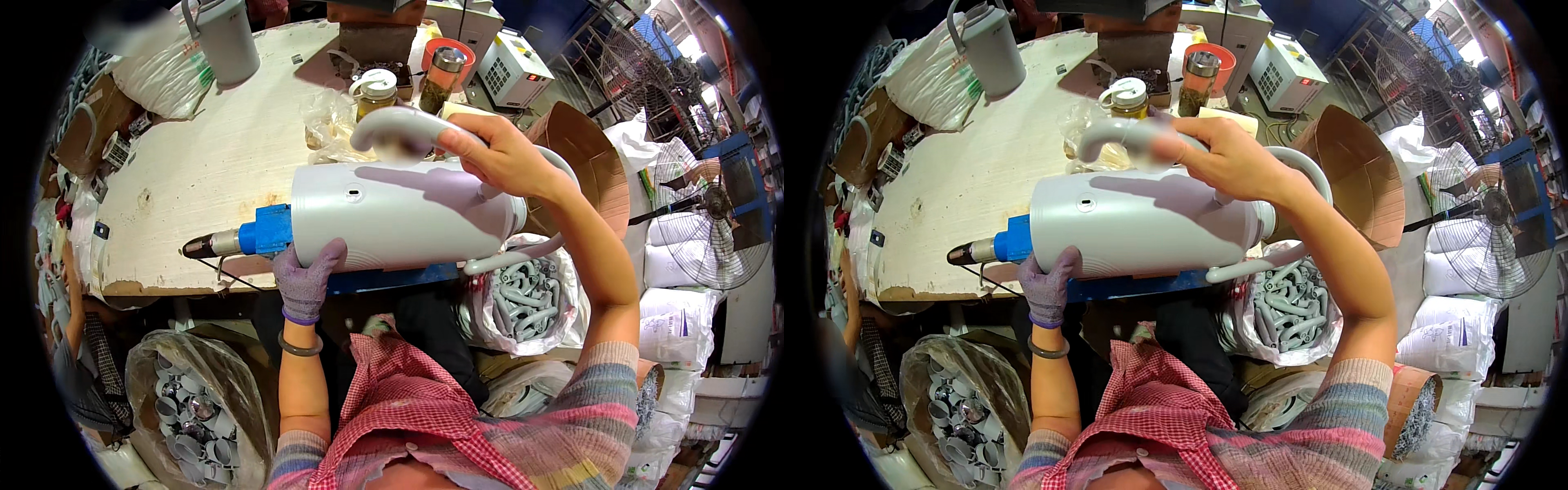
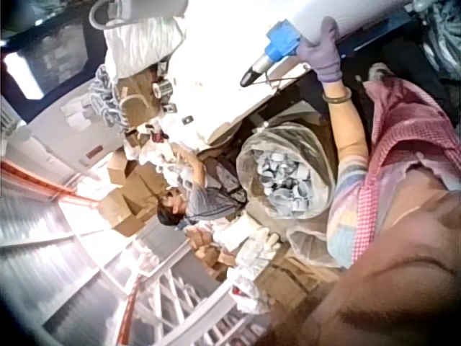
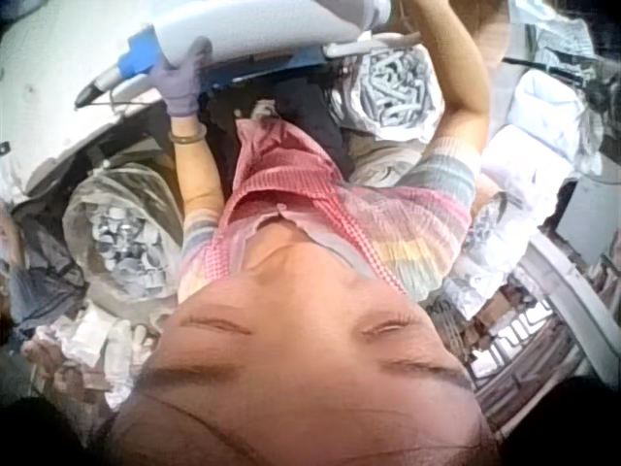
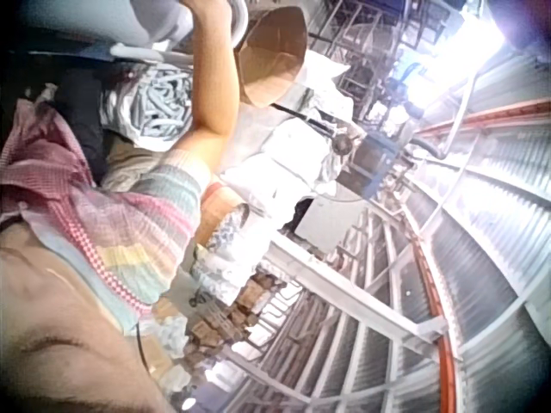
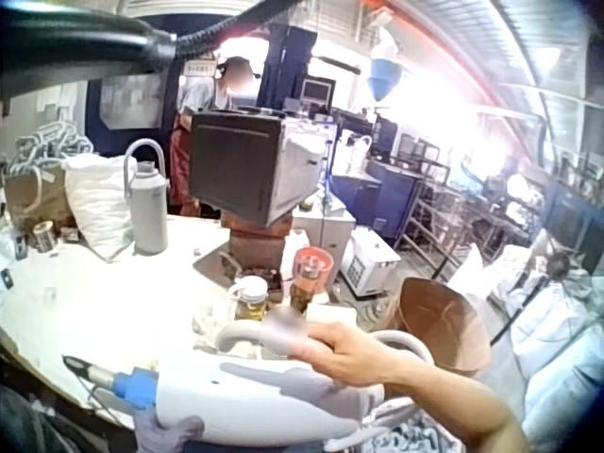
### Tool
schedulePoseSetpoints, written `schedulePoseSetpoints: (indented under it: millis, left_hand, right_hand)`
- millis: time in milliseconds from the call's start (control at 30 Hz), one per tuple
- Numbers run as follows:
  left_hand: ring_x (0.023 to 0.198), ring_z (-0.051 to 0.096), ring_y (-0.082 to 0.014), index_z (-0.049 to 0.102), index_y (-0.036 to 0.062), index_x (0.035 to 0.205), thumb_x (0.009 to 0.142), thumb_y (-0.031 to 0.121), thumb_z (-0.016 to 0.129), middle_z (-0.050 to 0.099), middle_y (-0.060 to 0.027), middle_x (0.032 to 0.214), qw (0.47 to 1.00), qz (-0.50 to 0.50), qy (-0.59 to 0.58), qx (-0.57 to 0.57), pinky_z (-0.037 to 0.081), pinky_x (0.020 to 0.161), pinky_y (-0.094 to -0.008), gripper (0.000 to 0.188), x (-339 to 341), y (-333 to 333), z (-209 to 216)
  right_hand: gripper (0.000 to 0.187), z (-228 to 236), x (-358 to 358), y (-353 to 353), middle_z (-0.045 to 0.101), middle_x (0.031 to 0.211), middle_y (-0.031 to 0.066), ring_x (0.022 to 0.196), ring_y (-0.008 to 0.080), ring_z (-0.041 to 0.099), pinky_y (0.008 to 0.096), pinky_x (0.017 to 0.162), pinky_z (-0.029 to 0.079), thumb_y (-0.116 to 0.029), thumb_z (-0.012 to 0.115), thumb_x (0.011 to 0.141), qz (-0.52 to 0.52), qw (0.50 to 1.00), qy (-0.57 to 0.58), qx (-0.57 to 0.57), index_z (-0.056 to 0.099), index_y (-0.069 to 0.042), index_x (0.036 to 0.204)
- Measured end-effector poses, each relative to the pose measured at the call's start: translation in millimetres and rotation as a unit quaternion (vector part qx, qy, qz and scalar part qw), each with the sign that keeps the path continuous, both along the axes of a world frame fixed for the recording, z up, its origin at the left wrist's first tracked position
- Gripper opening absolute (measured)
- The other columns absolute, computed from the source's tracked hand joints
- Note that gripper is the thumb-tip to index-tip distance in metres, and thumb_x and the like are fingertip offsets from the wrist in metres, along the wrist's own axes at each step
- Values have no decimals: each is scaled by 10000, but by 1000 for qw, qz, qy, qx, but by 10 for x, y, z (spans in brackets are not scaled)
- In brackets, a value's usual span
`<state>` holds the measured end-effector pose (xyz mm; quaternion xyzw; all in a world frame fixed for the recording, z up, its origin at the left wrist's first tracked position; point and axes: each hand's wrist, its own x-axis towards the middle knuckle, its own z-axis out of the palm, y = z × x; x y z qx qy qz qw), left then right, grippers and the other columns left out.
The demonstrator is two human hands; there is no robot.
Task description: The person assembles white plastic garden sprayers at a workbench. They repeatedly place small metal parts into a blue jig, attach the sprayer body, and secure the assembly. Completed units are placed on the table. The process is repeated for multiple units throughout the clip.
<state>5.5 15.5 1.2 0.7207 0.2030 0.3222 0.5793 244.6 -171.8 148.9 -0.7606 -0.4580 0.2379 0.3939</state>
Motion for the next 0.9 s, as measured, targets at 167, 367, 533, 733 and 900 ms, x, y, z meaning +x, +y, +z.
schedulePoseSetpoints:
  millis: [167,367,533,733,900]
  left_hand:
    - [733,653,-145,712,-24,956,781,256,842,725,-90,822,999,8,11,41,521,706,-300,355,21,32,-46]
    - [723,656,-160,719,-14,930,769,281,850,726,-87,819,1000,11,16,-3,519,702,-312,361,24,9,-47]
    - [707,655,-157,722,-12,926,760,270,855,726,-81,807,1000,2,22,1,516,688,-308,352,12,5,-9]
    - [655,648,-155,726,-8,901,745,241,857,717,-71,746,998,-9,51,44,518,654,-306,322,-16,19,16]
    - [659,665,-165,728,-5,888,735,221,857,720,-84,751,998,-5,37,53,519,643,-306,302,12,33,-35]
  right_hand:
    - [391,15,-17,25,506,650,-8,593,72,469,256,532,386,-389,557,992,5,997,-50,-55,662,-12,976]
    - [403,33,-44,61,509,649,-2,606,74,473,258,537,392,-402,573,976,27,997,-51,-56,652,-7,975]
    - [417,78,-76,67,533,672,69,644,137,472,310,608,412,-424,588,967,-3,997,-35,-67,666,-15,978]
    - [411,35,-90,96,551,655,72,605,149,510,312,575,417,-421,635,938,-9,997,-39,-71,666,-12,966]
    - [409,32,-109,99,542,644,84,590,153,507,318,559,416,-419,646,929,-14,996,-52,-72,668,-12,959]
